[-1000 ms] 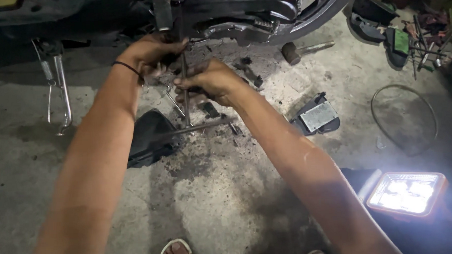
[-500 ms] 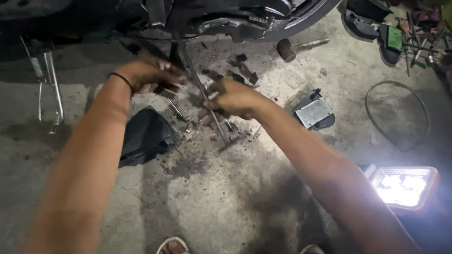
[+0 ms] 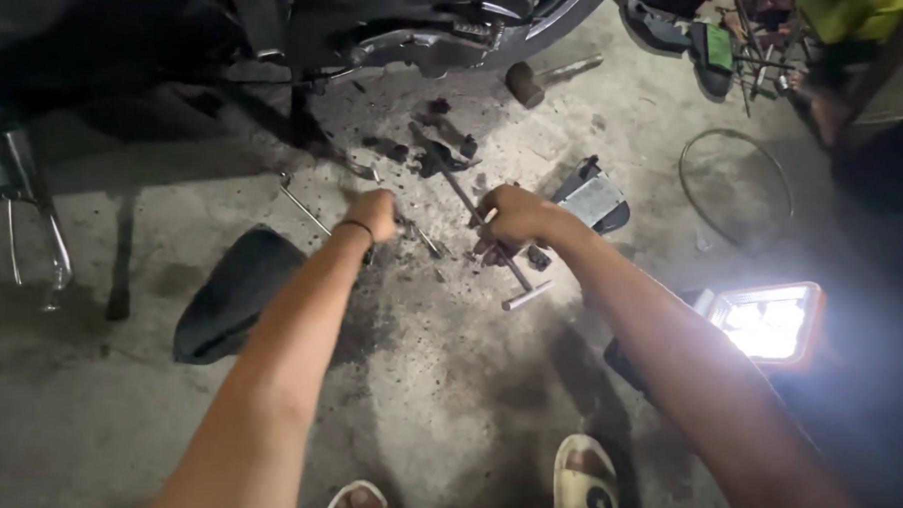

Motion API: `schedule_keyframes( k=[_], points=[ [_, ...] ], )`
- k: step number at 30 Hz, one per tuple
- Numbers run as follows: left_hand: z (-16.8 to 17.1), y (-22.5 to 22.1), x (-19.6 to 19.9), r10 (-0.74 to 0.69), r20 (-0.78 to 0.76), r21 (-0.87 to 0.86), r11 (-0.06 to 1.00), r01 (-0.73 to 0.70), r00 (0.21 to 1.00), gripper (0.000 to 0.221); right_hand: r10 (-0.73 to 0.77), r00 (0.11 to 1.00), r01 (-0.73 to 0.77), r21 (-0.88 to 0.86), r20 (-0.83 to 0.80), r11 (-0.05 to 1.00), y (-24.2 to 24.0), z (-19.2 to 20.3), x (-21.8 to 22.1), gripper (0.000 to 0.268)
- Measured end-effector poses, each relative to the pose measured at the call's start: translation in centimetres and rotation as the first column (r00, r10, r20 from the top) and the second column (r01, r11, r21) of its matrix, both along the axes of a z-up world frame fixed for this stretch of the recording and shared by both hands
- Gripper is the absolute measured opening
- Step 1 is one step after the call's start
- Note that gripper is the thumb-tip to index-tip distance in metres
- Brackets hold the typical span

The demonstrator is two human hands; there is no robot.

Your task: Disassembling motorcycle engine components using a T-wrench and removing covers

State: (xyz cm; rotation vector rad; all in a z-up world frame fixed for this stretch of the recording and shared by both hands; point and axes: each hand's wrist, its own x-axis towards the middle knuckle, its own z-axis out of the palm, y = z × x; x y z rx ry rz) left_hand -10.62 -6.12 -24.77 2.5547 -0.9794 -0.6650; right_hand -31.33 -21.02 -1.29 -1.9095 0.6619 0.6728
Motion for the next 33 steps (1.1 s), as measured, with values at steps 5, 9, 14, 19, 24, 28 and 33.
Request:
schedule_keyframes(
  k=[5, 9, 14, 19, 24, 28, 33],
  points=[
    [7.3, 0.2, -6.6, -0.328, 0.07, 0.051, 0.944, 0.325, 0.942, 0.029, -0.049, 0.997, 0.046, -0.054, -0.056, 0.997, -1.3, 2.3, -2.9, 0.052],
    [8.0, -0.1, -7.5, -0.399, 0.054, 0.078, 0.916, 0.394, 0.916, 0.037, -0.065, 0.994, 0.054, -0.129, -0.084, 0.99, -2.2, 4.8, -5.3, 0.051],
    [3.8, -1.1, -4.9, -0.387, 0.11, 0.054, 0.922, 0.384, 0.915, 0.033, -0.009, 0.991, -0.023, -0.234, -0.135, 0.972, -3.9, 4.5, -5.8, 0.048],
    [6.1, 0.3, -5.0, -0.306, 0.014, 0.038, 0.951, 0.305, 0.952, 0.028, 0.083, 0.987, -0.121, -0.297, -0.138, 0.947, -5.4, 2.5, -6.2, 0.043],
    [10.8, 0.6, -5.2, -0.344, 0.037, -0.119, 0.931, 0.346, 0.938, 0.021, 0.05, 0.995, -0.064, -0.173, -0.081, 0.983, -4.4, 5.2, -7.4, 0.043],
    [13.0, -1.0, -5.6, -0.132, -0.085, -0.24, 0.965, 0.108, 0.988, 0.026, 0.054, 0.999, -0.054, -0.069, 0.003, 0.996, -4.6, 4.0, -8.3, 0.044],
    [9.1, -6.4, -4.0, 0.119, -0.579, -0.587, 0.626, -0.514, 0.807, 0.027, 0.026, 0.997, -0.031, 0.079, 0.07, 0.996, -5.4, 1.5, -7.2, 0.035]
  ],
)
